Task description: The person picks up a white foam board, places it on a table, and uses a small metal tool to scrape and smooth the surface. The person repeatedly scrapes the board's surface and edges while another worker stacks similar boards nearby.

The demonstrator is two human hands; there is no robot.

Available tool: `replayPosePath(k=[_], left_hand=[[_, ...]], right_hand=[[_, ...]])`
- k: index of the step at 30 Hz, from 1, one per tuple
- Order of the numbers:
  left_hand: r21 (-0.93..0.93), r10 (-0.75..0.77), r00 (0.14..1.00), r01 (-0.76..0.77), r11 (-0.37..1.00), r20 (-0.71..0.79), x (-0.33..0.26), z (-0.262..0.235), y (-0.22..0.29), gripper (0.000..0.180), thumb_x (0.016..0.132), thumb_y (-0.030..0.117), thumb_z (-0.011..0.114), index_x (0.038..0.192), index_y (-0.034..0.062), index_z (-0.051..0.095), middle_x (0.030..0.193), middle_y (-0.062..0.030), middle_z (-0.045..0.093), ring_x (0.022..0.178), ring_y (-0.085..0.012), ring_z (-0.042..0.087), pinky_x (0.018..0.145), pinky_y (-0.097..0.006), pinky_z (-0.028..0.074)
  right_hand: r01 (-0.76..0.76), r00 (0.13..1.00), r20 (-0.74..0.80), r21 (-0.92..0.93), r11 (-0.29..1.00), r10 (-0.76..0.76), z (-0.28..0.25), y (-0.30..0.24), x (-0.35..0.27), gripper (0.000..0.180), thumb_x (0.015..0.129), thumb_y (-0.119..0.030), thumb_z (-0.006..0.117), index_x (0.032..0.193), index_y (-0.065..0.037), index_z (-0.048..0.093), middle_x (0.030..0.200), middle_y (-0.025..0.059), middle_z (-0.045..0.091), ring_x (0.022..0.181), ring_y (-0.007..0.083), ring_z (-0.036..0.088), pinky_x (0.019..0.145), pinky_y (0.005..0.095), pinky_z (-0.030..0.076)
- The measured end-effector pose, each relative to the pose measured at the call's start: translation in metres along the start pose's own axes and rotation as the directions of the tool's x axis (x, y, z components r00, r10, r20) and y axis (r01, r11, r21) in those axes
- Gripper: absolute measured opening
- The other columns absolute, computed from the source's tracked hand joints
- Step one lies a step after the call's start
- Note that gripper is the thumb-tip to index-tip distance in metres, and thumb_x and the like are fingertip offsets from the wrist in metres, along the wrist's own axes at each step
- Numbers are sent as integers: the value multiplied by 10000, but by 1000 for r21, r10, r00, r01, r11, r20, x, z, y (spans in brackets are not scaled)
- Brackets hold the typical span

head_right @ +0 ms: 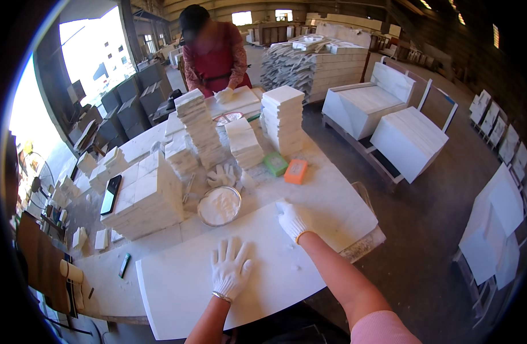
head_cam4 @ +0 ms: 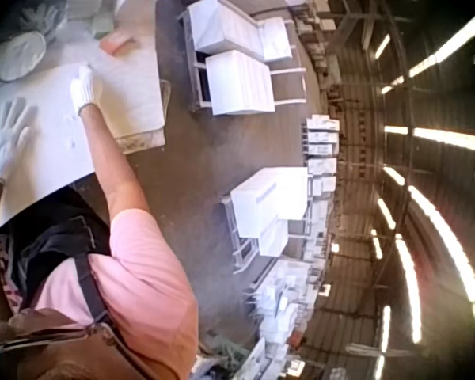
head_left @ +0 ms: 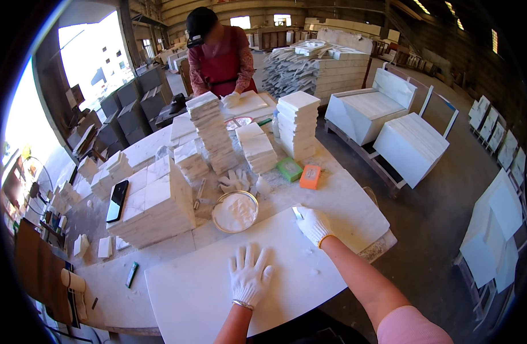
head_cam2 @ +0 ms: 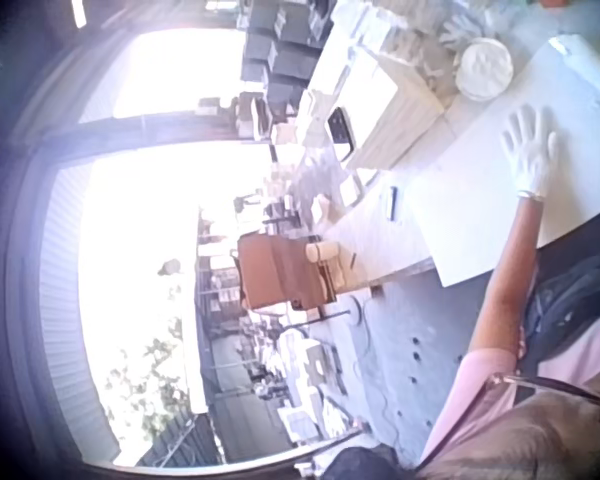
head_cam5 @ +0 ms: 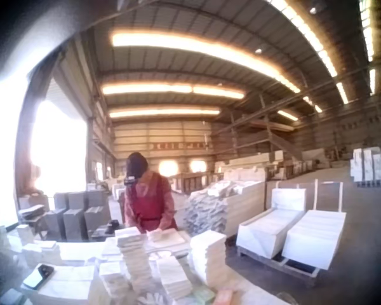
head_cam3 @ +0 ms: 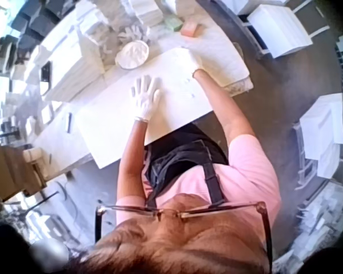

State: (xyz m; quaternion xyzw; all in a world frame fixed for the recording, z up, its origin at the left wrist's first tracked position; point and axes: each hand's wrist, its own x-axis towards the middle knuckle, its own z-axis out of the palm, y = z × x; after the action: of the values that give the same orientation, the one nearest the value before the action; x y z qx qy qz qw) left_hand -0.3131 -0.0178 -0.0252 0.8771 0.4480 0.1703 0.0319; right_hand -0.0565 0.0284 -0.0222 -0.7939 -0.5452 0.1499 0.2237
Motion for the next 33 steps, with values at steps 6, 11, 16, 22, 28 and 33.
replayPosePath(k=[6,11,16,22,28,33], left_hand=[[9,-1,1000,0,1000,17,-1,-3,-2,531,930,446,505,1414,229,522,1500,-182,418,1352,-438,386,1081,-613,289],[-3,-9,1000,9,1000,10,-2,-1,-3,532,939,458,493,1417,225,518,1505,-187,409,1350,-438,387,1085,-609,280],[14,20,1000,-20,1000,0,1,0,0,528,942,452,491,1417,223,518,1506,-190,407,1351,-441,382,1087,-608,271],[17,-8,1000,8,1000,10,-5,2,-5,534,949,430,495,1428,194,504,1511,-191,402,1353,-449,378,1090,-609,267],[-73,-67,997,65,995,-32,-6,11,-7,595,960,421,495,1444,78,453,1496,-196,421,1385,-417,364,1140,-561,240],[-62,-131,990,128,990,-52,-7,9,-9,618,957,402,518,1436,18,440,1478,-198,445,1376,-413,379,1147,-520,259]], right_hand=[[11,1000,22,24,1000,-11,3,-7,8,283,886,-272,566,1135,-186,669,963,169,700,891,380,665,760,481,526],[-11,998,55,57,998,8,1,7,6,315,878,-281,577,1165,-196,675,929,170,698,815,355,677,721,463,535],[58,997,54,-12,998,-57,13,3,14,310,876,-246,579,1165,-181,670,965,185,696,882,385,666,760,467,530],[-73,996,90,530,845,29,-12,27,-16,441,839,-169,731,1243,-37,614,768,89,676,673,146,642,617,316,531],[-243,934,328,873,422,-140,-12,7,-61,186,925,-146,674,1061,-28,624,842,7,648,699,84,600,644,253,516],[-464,874,434,879,-111,-218,65,-44,-51,52,967,-136,609,989,-92,594,962,43,663,847,152,624,833,334,519]])
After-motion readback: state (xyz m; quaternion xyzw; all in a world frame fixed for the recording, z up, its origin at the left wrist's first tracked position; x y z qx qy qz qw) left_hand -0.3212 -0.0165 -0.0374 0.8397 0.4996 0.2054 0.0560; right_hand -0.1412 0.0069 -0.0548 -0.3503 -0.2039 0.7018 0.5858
